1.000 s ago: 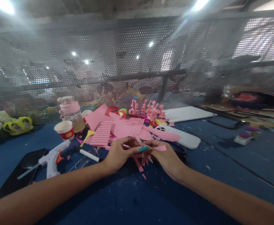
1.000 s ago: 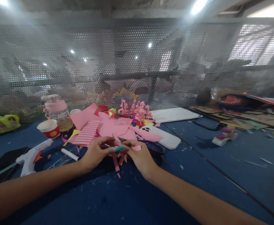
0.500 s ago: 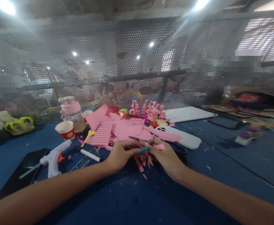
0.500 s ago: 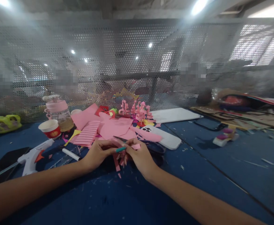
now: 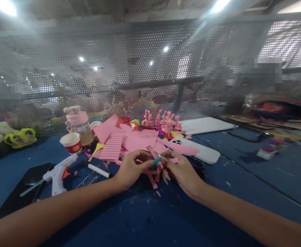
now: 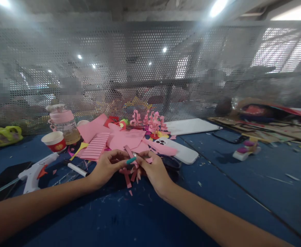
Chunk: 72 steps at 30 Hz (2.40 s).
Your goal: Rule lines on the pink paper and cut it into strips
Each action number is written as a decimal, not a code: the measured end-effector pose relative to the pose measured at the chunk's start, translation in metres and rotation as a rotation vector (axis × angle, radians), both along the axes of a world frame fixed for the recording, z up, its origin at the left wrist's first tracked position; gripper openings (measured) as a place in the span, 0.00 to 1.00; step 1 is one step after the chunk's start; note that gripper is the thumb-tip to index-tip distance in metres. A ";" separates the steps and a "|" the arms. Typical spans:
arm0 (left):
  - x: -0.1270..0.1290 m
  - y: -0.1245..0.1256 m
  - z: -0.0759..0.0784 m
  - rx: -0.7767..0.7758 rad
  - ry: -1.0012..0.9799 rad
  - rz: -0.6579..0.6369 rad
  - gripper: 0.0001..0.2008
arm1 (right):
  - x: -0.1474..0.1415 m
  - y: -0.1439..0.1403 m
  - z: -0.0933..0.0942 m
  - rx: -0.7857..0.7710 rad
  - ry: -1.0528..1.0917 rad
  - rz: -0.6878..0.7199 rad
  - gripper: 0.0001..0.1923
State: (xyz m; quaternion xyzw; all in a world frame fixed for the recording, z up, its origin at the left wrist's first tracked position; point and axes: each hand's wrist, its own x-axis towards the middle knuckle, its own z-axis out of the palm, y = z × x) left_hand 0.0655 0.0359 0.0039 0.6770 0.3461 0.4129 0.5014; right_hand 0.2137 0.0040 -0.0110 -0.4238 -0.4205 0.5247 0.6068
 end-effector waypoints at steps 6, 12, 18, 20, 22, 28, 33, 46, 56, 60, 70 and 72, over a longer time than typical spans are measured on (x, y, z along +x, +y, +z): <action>-0.001 0.005 -0.005 0.045 0.108 0.016 0.23 | 0.000 0.001 -0.001 0.015 -0.042 -0.047 0.25; 0.002 0.001 -0.001 -0.003 0.080 -0.293 0.25 | 0.001 -0.002 0.000 0.019 -0.098 0.003 0.22; 0.001 0.000 -0.001 0.007 0.040 -0.284 0.25 | 0.000 -0.004 0.002 0.000 -0.077 0.077 0.25; 0.001 0.001 -0.003 -0.034 0.040 -0.314 0.25 | -0.001 -0.005 0.003 0.006 -0.111 0.090 0.25; 0.001 0.001 -0.004 -0.057 0.033 -0.334 0.25 | -0.001 -0.006 0.005 0.019 -0.142 0.087 0.25; 0.000 -0.002 -0.002 0.002 0.062 -0.337 0.24 | -0.001 -0.006 0.005 0.026 -0.158 0.074 0.27; 0.002 0.000 -0.001 0.111 0.034 -0.077 0.26 | 0.000 -0.007 -0.002 0.127 -0.220 -0.186 0.25; 0.004 0.003 -0.002 0.088 -0.040 0.119 0.26 | 0.000 -0.017 -0.006 0.732 -0.963 -0.387 0.15; -0.002 0.009 -0.011 0.387 0.028 0.144 0.16 | 0.000 -0.009 -0.006 0.395 -0.462 -0.111 0.17; -0.003 0.011 -0.014 0.476 0.051 0.183 0.12 | -0.001 -0.007 -0.001 0.303 -0.257 -0.020 0.17; -0.004 0.011 -0.010 0.410 0.088 0.090 0.08 | 0.004 -0.005 0.000 0.073 0.004 0.103 0.21; -0.004 0.011 -0.009 0.388 0.079 0.089 0.10 | 0.005 -0.004 -0.002 0.067 0.039 0.145 0.20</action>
